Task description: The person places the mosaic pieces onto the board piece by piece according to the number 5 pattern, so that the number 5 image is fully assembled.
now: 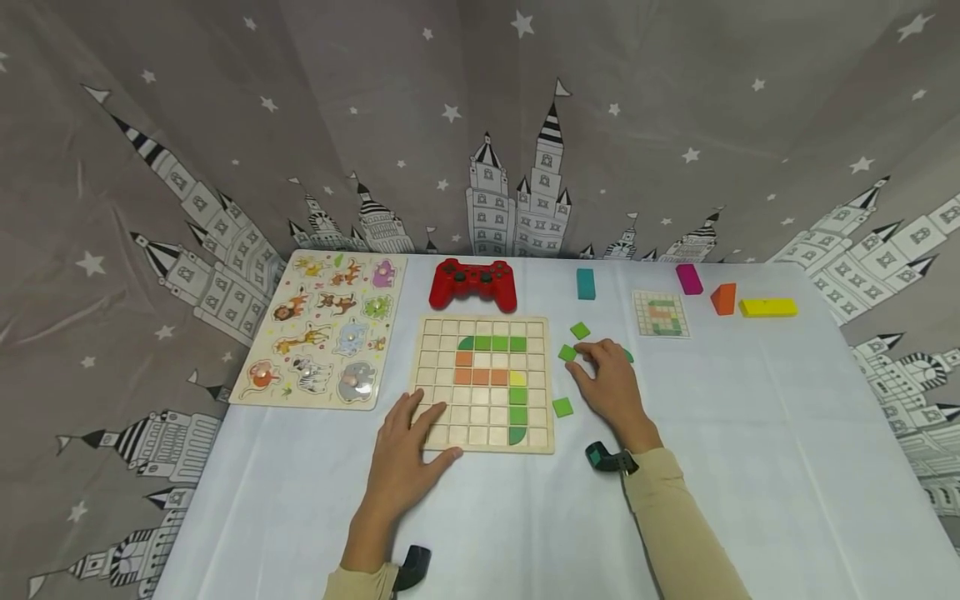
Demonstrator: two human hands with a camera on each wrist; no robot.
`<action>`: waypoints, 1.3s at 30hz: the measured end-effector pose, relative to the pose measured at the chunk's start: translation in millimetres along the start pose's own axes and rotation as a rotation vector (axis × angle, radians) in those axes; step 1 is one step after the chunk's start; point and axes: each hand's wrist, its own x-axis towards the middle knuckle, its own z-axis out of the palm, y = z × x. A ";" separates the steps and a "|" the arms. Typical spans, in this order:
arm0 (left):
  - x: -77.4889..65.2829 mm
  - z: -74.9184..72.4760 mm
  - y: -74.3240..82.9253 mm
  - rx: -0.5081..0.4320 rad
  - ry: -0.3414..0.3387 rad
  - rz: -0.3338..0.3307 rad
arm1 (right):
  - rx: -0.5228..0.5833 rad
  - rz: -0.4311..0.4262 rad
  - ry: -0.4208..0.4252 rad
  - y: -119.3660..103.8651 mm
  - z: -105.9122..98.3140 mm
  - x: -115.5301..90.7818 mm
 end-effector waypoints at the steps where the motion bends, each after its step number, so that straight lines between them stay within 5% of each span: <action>1: -0.1 0.0 0.0 0.002 0.000 0.000 | -0.006 -0.004 0.003 0.1 0.2 0.0; 18: -0.5 -1.8 3.2 0.000 -0.012 -0.009 | -0.035 -0.035 -0.004 -3.2 -2.5 -1.2; 27: 0.1 -1.2 1.8 0.004 -0.007 -0.004 | 0.082 -0.086 0.051 -2.4 3.0 -9.2; 33: -0.7 -1.1 1.6 0.003 -0.006 -0.003 | 0.130 -0.203 0.035 -22.3 8.2 -27.2; 39: -0.5 -1.5 2.3 0.004 -0.001 0.000 | 0.091 -0.383 -0.071 -53.5 18.6 -53.9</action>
